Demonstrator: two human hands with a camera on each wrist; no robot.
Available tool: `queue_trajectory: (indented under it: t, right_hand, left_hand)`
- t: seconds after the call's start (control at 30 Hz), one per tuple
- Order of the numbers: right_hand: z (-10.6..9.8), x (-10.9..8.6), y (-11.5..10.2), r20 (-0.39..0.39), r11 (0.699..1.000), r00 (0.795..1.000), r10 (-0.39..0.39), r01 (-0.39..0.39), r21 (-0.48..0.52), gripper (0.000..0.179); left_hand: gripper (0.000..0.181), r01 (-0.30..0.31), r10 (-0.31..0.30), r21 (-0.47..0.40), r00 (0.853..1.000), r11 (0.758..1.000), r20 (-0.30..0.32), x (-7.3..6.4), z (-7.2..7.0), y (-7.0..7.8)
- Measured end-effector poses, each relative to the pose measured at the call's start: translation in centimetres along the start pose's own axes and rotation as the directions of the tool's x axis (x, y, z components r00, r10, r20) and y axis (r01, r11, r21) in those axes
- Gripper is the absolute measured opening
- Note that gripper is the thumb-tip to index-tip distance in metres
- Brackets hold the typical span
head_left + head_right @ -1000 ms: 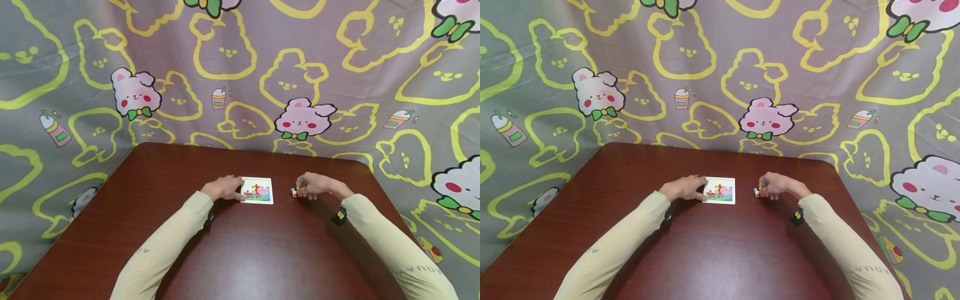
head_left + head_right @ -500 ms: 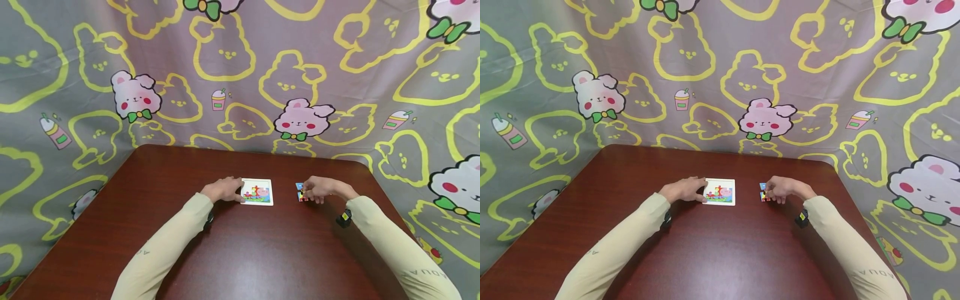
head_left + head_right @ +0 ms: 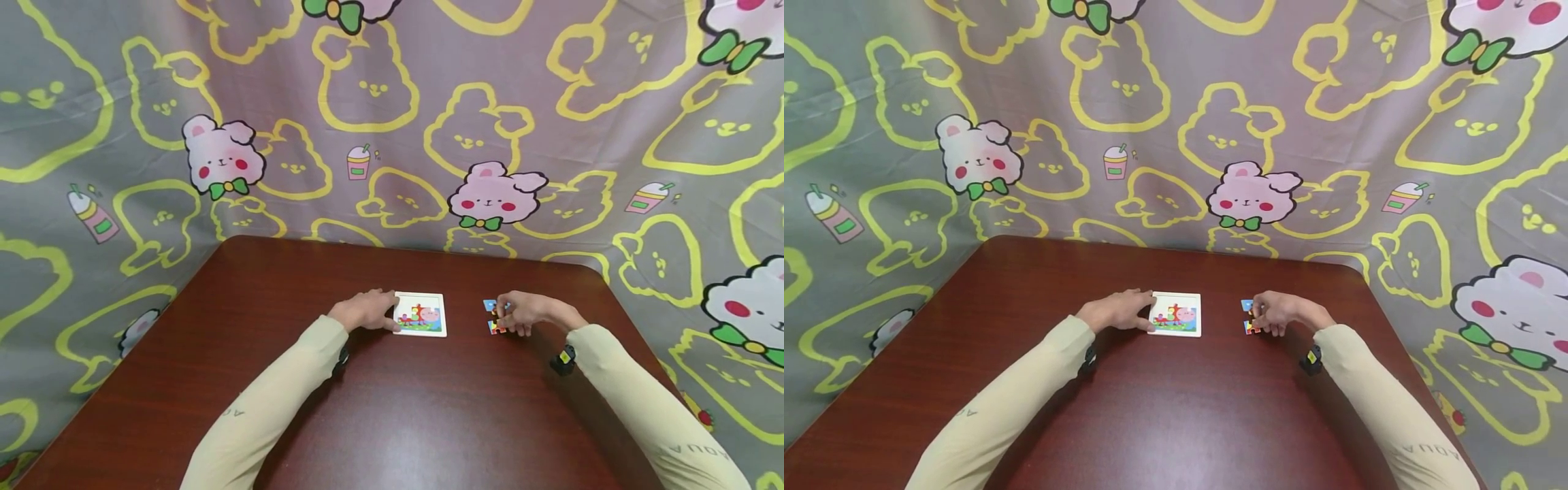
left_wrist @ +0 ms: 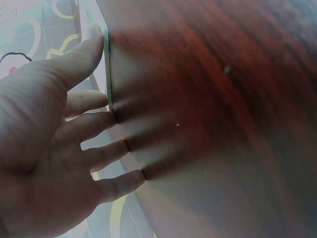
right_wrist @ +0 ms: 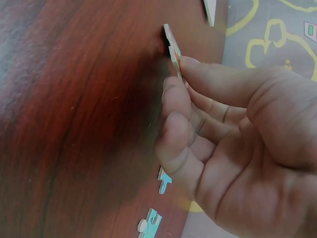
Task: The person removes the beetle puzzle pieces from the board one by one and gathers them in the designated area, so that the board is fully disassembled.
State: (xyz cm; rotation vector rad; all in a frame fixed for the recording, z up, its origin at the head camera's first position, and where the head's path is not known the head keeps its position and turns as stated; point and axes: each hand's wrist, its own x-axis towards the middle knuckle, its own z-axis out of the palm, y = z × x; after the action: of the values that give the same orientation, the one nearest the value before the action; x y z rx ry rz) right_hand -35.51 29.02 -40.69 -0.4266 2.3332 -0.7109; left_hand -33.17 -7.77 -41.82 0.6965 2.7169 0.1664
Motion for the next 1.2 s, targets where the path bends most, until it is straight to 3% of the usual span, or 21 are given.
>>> queue_trajectory:
  t: [0.4,0.87,1.2]
  right_hand:
    - [0.2,-0.3,-1.1,-0.047,0.984,0.998,0.047,-0.055,-0.171,0.024]
    - [0.1,-0.2,-0.2,-0.036,0.993,0.999,0.021,-0.025,-0.119,0.019]
    - [0.4,0.1,-2.3,-0.071,0.983,0.988,-0.138,0.128,-0.133,0.014]
  left_hand:
    - [0.068,-0.006,0.006,0.005,1.000,1.000,0.000,0.0,-0.1,-0.1]
    - [0.068,-0.008,0.008,-0.012,1.000,1.000,0.002,-0.2,-0.1,0.1]
    - [0.068,-0.003,0.003,-0.010,1.000,1.000,-0.002,-0.1,-0.2,0.0]
